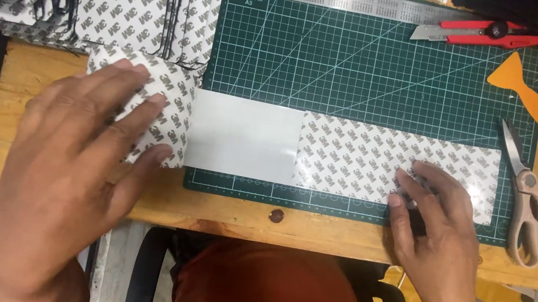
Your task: Cutting adhesive sheets to size and peeling off the backing material on a workbench.
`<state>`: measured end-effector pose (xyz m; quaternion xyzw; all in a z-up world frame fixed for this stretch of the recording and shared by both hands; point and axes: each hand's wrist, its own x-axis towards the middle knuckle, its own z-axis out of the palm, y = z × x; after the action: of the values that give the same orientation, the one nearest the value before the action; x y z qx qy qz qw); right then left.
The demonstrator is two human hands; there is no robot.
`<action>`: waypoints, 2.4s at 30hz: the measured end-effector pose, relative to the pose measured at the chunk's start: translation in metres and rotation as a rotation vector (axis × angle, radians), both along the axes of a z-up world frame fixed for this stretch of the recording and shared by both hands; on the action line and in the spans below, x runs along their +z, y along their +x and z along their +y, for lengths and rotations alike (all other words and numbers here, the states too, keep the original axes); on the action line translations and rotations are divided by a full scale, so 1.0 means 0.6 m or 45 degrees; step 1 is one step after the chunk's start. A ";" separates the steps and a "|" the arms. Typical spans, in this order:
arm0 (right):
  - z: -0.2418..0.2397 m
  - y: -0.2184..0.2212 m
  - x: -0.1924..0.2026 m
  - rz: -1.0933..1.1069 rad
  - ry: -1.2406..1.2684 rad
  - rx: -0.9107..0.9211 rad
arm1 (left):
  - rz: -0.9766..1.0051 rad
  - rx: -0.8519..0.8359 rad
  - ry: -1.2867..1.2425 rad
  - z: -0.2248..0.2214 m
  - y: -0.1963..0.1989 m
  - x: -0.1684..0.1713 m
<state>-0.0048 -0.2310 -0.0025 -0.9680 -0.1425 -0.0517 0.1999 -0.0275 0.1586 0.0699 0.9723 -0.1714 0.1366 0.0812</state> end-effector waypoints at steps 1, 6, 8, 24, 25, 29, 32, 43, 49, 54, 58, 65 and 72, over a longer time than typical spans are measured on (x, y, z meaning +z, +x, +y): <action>-0.001 0.000 0.001 0.000 -0.002 -0.002 | 0.000 -0.002 -0.002 0.002 -0.001 0.000; -0.009 0.005 0.003 -0.006 -0.005 0.020 | -0.004 0.011 -0.075 0.016 -0.004 -0.004; -0.010 0.006 0.003 -0.005 0.017 0.011 | -0.007 0.019 -0.103 0.024 -0.006 -0.004; -0.041 0.018 0.003 -0.064 0.006 0.076 | 0.044 -0.085 -0.023 0.030 0.006 -0.003; -0.041 0.016 0.004 -0.064 0.001 0.059 | 0.044 -0.102 -0.027 0.030 0.011 -0.003; -0.041 0.017 0.009 -0.064 0.017 0.087 | 0.041 -0.160 0.175 0.026 0.031 0.008; -0.045 0.016 0.012 -0.121 0.102 0.141 | 0.032 -0.150 0.358 0.013 0.052 0.018; -0.199 -0.028 -0.028 -0.353 -0.214 -0.376 | 0.364 -0.309 0.650 -0.118 0.158 0.086; -0.225 -0.023 -0.024 -0.350 -0.379 -0.227 | 0.894 -0.494 0.622 -0.203 0.240 0.084; -0.238 -0.019 -0.010 -0.243 -0.598 -0.250 | 1.294 -0.385 0.652 -0.276 0.284 0.104; -0.260 -0.018 -0.022 -0.210 -0.688 -0.256 | 1.232 -0.460 0.738 -0.301 0.308 0.040; -0.259 -0.009 -0.014 -0.049 -0.577 -0.371 | 1.011 -0.537 0.694 -0.281 0.322 -0.049; -0.283 -0.019 -0.029 -0.005 -0.171 -0.425 | 0.996 -0.453 0.672 -0.271 0.335 -0.076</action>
<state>-0.0163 -0.4007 -0.0197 -0.9893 0.0166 -0.0765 0.1232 0.1734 -0.0041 0.0240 0.8939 -0.3197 -0.3018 -0.0873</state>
